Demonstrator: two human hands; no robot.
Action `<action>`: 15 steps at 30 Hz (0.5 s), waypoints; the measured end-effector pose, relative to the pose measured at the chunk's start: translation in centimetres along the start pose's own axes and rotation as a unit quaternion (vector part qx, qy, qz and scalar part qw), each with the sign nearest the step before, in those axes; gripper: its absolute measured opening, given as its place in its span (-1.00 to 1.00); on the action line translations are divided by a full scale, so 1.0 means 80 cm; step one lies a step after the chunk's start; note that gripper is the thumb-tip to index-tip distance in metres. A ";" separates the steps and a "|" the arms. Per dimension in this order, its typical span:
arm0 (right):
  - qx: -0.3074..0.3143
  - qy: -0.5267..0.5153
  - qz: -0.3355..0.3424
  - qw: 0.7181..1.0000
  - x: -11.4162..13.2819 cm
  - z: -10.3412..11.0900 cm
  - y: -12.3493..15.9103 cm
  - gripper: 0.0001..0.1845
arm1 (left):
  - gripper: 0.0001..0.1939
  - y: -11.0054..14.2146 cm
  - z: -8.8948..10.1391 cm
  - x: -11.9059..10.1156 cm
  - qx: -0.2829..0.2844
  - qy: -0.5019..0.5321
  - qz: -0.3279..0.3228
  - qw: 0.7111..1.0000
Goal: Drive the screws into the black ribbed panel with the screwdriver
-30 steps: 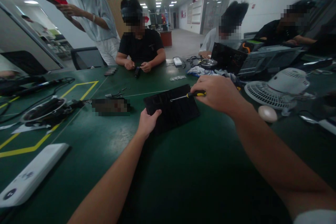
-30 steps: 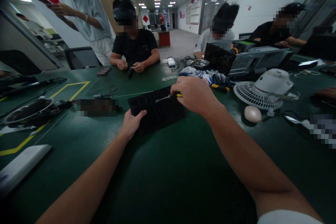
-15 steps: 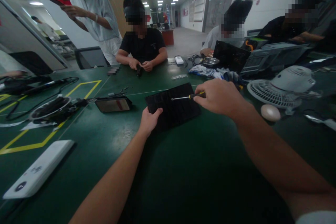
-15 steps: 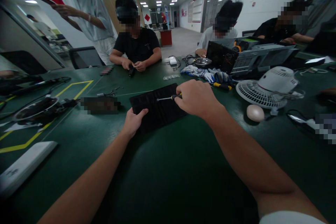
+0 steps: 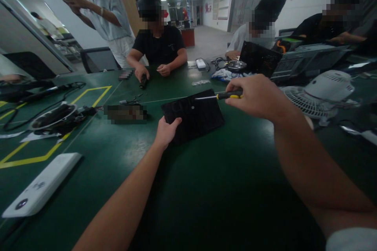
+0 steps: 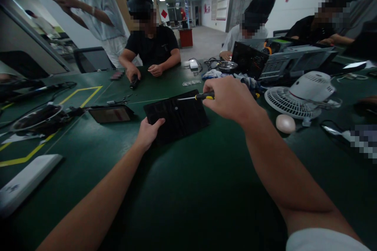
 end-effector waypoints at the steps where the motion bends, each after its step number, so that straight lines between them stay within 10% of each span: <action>1: -0.007 0.000 -0.005 1.000 0.001 0.001 0.001 -0.74 | -0.53 0.000 0.000 0.000 0.002 0.003 0.000 1.000; 15: -0.013 0.021 0.027 0.999 0.014 -0.008 -0.002 -0.70 | -0.53 0.000 0.000 -0.002 -0.005 -0.005 0.007 1.000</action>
Point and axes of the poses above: each hand's wrist, its own y-axis away from the middle knuckle, its own z-axis out of the back of the hand, x = y × z, the point moved 2 cm from there along -y, towards the middle knuckle, and after that the axes turned 12 degrees about x, right-handed, at the moved point
